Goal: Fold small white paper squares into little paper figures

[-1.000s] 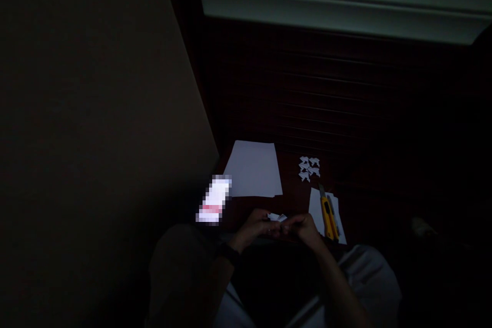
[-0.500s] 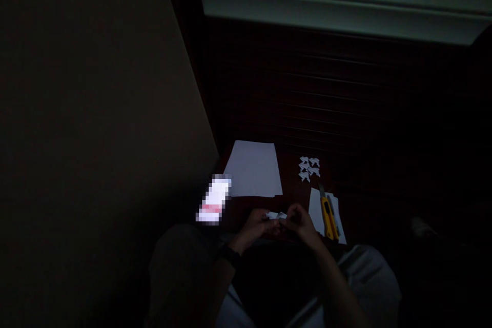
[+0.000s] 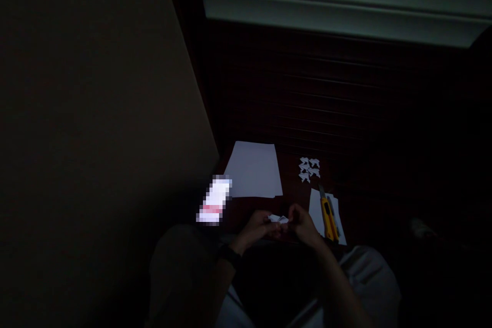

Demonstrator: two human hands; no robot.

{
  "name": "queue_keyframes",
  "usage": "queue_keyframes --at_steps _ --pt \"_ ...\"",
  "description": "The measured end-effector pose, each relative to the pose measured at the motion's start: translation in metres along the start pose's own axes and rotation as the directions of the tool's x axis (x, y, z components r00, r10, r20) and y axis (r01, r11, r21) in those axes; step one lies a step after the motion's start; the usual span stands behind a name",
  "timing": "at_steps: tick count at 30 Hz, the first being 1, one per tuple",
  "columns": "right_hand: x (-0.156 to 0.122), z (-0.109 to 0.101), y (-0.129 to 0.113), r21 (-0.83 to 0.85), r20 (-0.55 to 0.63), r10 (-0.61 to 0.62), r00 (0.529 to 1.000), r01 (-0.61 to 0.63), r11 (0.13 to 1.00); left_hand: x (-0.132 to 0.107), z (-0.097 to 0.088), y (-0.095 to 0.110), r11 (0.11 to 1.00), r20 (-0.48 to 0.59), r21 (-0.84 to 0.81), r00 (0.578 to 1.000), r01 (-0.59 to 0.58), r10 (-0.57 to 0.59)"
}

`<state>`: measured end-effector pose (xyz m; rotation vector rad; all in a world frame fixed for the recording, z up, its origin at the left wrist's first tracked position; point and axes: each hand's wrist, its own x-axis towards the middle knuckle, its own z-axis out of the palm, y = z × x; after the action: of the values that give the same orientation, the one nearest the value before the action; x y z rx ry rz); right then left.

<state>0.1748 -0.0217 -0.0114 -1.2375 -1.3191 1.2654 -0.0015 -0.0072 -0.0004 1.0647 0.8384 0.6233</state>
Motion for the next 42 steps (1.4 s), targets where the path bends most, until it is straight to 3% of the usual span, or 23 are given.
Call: queue_keyframes --at_steps 5,10,13,22,28,34,36,42 --pt "-0.002 0.002 0.005 0.028 -0.049 0.004 0.999 -0.002 1.000 0.004 0.004 -0.005 0.999 -0.032 0.035 0.999 0.020 -0.019" --pt "-0.004 0.000 0.003 0.088 0.033 0.108 0.994 -0.110 0.990 0.005 0.009 -0.011 0.995 -0.123 0.090 0.991 -0.046 0.057" --pt "-0.004 -0.003 0.000 0.056 0.076 0.092 0.993 -0.097 0.994 0.005 0.010 -0.013 0.989 -0.153 0.133 0.984 -0.066 0.086" --pt "-0.004 -0.002 0.000 0.057 0.096 0.073 0.993 -0.079 0.995 0.001 0.006 -0.010 0.979 -0.077 0.182 0.992 -0.089 0.104" --pt "-0.002 -0.003 0.003 0.142 0.053 0.133 0.990 -0.139 0.980 0.005 0.005 -0.007 0.996 -0.036 0.078 0.999 -0.032 0.035" --pt "-0.002 -0.002 -0.002 0.115 0.052 0.141 0.989 -0.146 0.983 0.006 0.004 -0.011 0.997 -0.060 0.038 0.996 -0.070 0.072" --pt "-0.002 0.000 -0.003 0.077 0.021 0.131 0.991 -0.132 0.988 0.006 0.003 -0.013 0.997 -0.060 0.024 0.996 -0.067 0.068" --pt "-0.001 0.011 0.008 -0.149 -0.229 0.010 0.973 -0.045 0.988 0.007 0.004 -0.015 0.999 -0.090 -0.017 0.995 -0.035 0.033"
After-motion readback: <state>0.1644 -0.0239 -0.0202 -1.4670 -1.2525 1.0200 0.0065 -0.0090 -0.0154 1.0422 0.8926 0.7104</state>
